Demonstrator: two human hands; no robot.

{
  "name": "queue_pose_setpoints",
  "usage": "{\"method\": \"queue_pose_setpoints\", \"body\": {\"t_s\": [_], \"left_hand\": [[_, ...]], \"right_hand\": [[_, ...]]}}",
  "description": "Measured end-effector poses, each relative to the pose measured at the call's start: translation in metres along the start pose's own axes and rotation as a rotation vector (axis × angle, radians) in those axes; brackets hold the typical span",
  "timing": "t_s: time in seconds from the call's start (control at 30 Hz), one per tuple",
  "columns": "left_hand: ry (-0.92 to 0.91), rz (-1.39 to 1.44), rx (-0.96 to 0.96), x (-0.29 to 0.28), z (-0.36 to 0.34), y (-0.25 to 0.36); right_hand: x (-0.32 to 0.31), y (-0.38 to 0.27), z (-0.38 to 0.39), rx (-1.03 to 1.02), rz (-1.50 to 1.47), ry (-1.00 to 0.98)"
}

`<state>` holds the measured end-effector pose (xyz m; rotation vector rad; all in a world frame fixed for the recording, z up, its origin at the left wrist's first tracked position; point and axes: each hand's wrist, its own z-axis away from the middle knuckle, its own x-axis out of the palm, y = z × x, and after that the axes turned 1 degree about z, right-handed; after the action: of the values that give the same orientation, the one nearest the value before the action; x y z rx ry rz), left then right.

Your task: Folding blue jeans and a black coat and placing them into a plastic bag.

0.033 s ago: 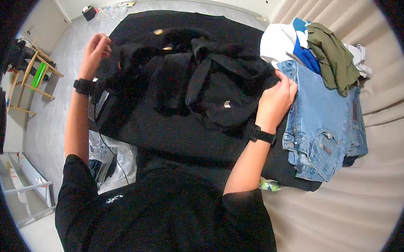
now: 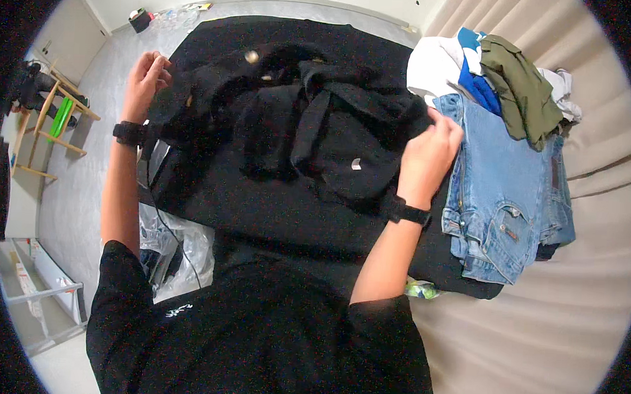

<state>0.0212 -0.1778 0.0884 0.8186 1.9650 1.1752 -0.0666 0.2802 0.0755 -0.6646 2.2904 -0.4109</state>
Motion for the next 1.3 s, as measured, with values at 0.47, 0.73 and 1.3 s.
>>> {"method": "queue_pose_setpoints", "body": {"t_s": [0.47,0.73,1.3], "left_hand": [[-0.731,-0.535,0.403,0.108,0.094,0.013],[-0.603,-0.834,0.054,0.088,0.091,0.023],[-0.347,-0.682,0.162,0.052,0.046,0.042]], "right_hand": [[0.024,-0.032,0.046,-0.178,-0.029,-0.766],[-0.016,-0.036,0.042,0.178,-0.485,-0.040],[-0.023,-0.026,0.093,-0.360,-0.077,-0.715]]}}
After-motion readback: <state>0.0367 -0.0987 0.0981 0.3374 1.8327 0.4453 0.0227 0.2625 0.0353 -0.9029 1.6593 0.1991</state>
